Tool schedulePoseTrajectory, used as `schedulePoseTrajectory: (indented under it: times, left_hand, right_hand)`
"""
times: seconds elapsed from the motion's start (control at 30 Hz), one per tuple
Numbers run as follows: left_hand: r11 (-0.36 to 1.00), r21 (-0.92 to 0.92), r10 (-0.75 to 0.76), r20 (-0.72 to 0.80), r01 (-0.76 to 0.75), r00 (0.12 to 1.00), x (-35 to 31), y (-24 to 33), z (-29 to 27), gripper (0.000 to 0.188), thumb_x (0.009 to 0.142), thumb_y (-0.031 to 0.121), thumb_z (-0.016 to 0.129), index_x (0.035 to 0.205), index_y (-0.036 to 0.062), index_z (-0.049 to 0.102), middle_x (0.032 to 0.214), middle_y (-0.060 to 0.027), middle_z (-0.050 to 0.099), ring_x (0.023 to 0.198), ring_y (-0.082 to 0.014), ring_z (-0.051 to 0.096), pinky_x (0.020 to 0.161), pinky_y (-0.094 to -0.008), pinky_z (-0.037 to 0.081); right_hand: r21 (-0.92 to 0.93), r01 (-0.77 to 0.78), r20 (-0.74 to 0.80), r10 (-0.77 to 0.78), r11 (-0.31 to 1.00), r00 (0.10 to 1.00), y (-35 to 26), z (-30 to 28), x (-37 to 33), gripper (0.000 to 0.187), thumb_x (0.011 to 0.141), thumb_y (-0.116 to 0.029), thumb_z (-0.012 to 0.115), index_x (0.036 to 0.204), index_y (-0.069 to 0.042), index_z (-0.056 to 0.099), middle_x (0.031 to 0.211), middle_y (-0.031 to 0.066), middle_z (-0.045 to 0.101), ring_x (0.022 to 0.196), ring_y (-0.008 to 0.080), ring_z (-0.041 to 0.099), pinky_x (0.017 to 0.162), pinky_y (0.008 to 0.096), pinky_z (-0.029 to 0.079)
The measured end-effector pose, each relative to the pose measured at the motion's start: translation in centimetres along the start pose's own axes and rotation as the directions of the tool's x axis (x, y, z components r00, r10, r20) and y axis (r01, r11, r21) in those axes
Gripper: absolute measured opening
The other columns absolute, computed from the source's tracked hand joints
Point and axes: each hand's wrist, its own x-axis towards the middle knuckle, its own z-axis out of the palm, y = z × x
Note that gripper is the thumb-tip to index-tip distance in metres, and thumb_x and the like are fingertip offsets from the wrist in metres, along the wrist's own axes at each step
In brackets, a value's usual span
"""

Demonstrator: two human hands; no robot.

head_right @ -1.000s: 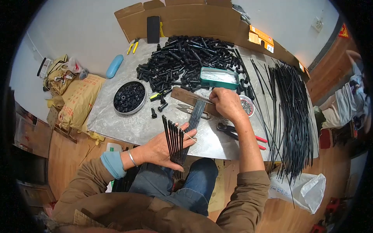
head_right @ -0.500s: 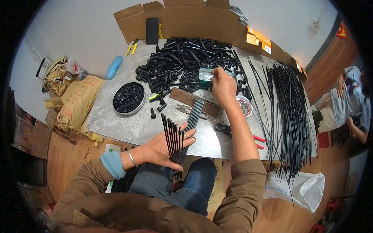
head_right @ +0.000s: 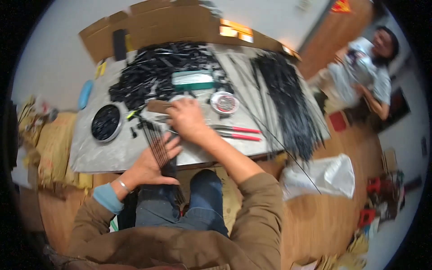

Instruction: Assembling and bundling multiple black wires into a group using a jig and pliers.

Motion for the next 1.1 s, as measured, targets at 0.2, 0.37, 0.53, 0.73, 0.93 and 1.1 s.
schedulePoseTrajectory:
  times: [0.2,0.37,0.53,0.73,0.93,1.1]
  left_hand:
    - [0.998,0.014,0.055,-0.026,-0.055,0.998,0.9,0.5,0.1,0.095,0.065,0.053,0.076,0.138,0.0027,0.041,0.143,-0.0194,0.038,0.136,-0.0383,0.031,0.111,-0.0479,0.025]
    - [0.996,0.059,0.073,-0.063,-0.069,0.995,0.4,0.9,0.6,0.094,0.065,0.052,0.077,0.136,0.0014,0.042,0.14,-0.0187,0.042,0.131,-0.0396,0.036,0.11,-0.0479,0.026]
    - [0.992,0.024,0.127,-0.007,-0.127,0.992,0.0,1.2,-0.3,0.049,0.074,0.042,0.074,0.116,0.0179,0.064,0.143,-0.0049,0.044,0.137,-0.0361,0.028,0.111,-0.0496,0.022]
    - [0.819,-0.572,-0.25,-0.413,-0.036,0.876,-0.3,7.4,-14.1,0.021,0.083,0.006,0.056,0.096,0.0072,0.071,0.145,-0.0199,0.04,0.141,-0.0323,0.027,0.112,-0.0438,0.023]
    - [0.901,-0.422,-0.309,-0.469,0.098,0.827,-0.7,7.9,-15.5,0.036,0.094,0.03,0.051,0.103,-0.0016,0.067,0.136,-0.0157,0.052,0.133,-0.0282,0.039,0.111,-0.0406,0.025]
    - [0.538,-0.495,-0.548,0.409,0.682,0.73,-9.5,6.1,-9.9,0.048,0.096,0.04,0.047,0.09,-0.002,0.07,0.069,-0.0075,0.068,0.057,-0.0153,0.064,0.055,-0.0277,0.051]
  right_hand:
    - [-0.045,0.156,0.095,-0.151,0.987,0.984,-1.1,-0.7,-3.2,0.035,0.074,-0.018,0.062,0.108,-0.008,0.063,0.122,0.0062,0.056,0.12,0.0304,0.046,0.098,0.0477,0.035]
    - [-0.226,0.272,0.138,-0.246,0.935,0.959,-0.9,-0.8,-3.9,0.037,0.081,-0.021,0.057,0.117,-0.013,0.057,0.126,0.0025,0.051,0.123,0.0285,0.041,0.097,0.0524,0.032]
    - [-0.293,0.364,0.152,-0.333,0.884,0.931,0.1,-2.0,-3.1,0.029,0.081,-0.02,0.054,0.109,-0.012,0.056,0.118,0.0039,0.052,0.122,0.0277,0.042,0.101,0.0569,0.03]
    - [0.564,-0.253,0.473,-0.057,0.786,0.879,-6.8,-9.7,-3.1,0.024,0.096,-0.024,0.047,0.112,-0.008,0.055,0.106,0.0087,0.063,0.103,0.0272,0.058,0.096,0.0395,0.041]
    - [0.812,-0.583,0.568,-0.277,0.032,0.775,-15.0,-8.5,-7.6,0.024,0.099,-0.019,0.045,0.105,0.001,0.055,0.086,0.0067,0.065,0.081,0.0131,0.06,0.078,0.0293,0.05]
    - [0.59,-0.807,0.764,-0.333,0.015,0.552,-14.0,-5.0,-13.0,0.02,0.098,-0.016,0.048,0.104,0.002,0.054,0.082,0.0073,0.065,0.07,0.014,0.063,0.069,0.0296,0.053]
